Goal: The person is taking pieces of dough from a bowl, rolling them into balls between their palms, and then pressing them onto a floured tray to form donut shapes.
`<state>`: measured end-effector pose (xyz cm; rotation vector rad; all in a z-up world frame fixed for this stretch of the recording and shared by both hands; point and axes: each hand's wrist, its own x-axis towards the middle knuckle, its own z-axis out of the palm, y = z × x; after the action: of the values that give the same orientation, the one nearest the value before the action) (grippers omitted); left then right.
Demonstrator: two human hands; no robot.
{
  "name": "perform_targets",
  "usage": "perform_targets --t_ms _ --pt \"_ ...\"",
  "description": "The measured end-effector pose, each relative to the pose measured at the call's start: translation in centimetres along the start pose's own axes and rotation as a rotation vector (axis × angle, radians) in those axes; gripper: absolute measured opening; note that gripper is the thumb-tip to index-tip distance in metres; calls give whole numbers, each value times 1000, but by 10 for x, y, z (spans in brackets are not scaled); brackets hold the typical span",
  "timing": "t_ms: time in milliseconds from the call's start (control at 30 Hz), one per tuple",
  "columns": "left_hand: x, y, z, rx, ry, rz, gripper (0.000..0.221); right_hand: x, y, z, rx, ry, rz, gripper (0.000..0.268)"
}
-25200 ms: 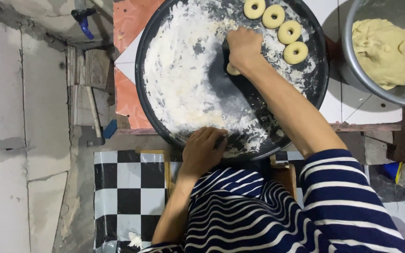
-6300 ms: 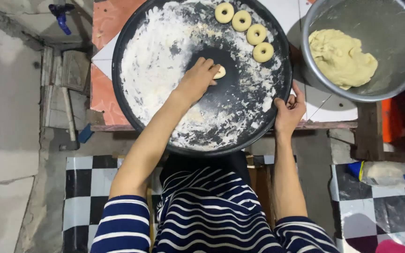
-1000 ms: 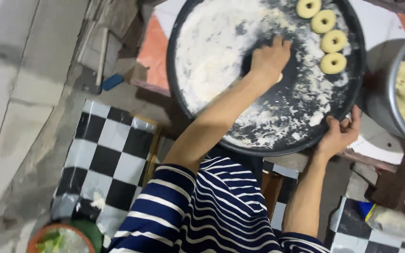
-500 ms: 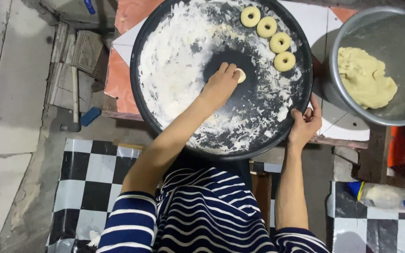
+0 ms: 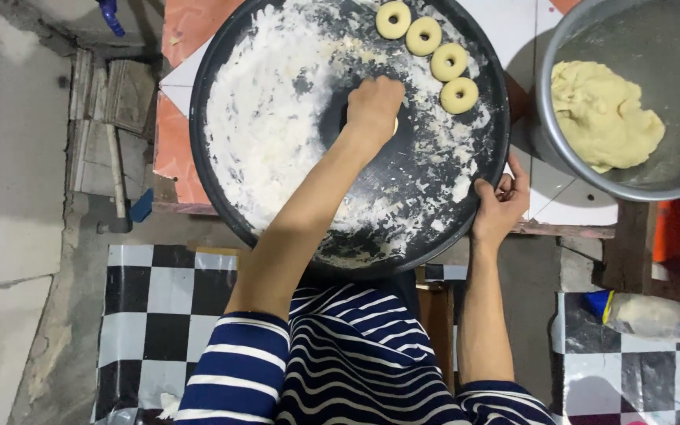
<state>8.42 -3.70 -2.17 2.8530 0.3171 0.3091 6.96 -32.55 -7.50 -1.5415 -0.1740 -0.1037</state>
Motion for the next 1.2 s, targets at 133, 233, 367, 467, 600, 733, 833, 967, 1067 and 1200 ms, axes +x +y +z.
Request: perform_targets --t_ms 133,233,367,467,600,733,833,967,1067,1200 --pt "-12 -6 4 -71 -16 20 12 3 10 -3 14 4 -13 66" --pt "-32 -18 -16 -222 -23 98 6 3 4 -4 14 -10 -34 65" --pt "-71 -23 -58 -81 -154 328 29 -1 -3 -2 -20 -3 9 66" --pt "-76 -28 -59 99 -233 359 20 -4 1 -2 -28 -22 27 67" --pt "-44 -34 -4 -133 -434 64 25 -4 2 -3 -22 -14 52 67" --pt "-4 -9 -19 45 -453 -80 75 0 2 -1 3 4 58 66" --pt "5 -8 -1 43 -247 -30 48 -3 -15 6 2 11 60 67" --pt "-4 -9 -8 -127 -172 -39 13 -1 -17 10 -53 31 45 62" --pt "-25 -19 5 -209 23 81 23 0 -5 2 -1 -3 21 66" --pt "-64 -28 -25 -96 90 334 52 -4 -15 5 -4 -9 20 67"
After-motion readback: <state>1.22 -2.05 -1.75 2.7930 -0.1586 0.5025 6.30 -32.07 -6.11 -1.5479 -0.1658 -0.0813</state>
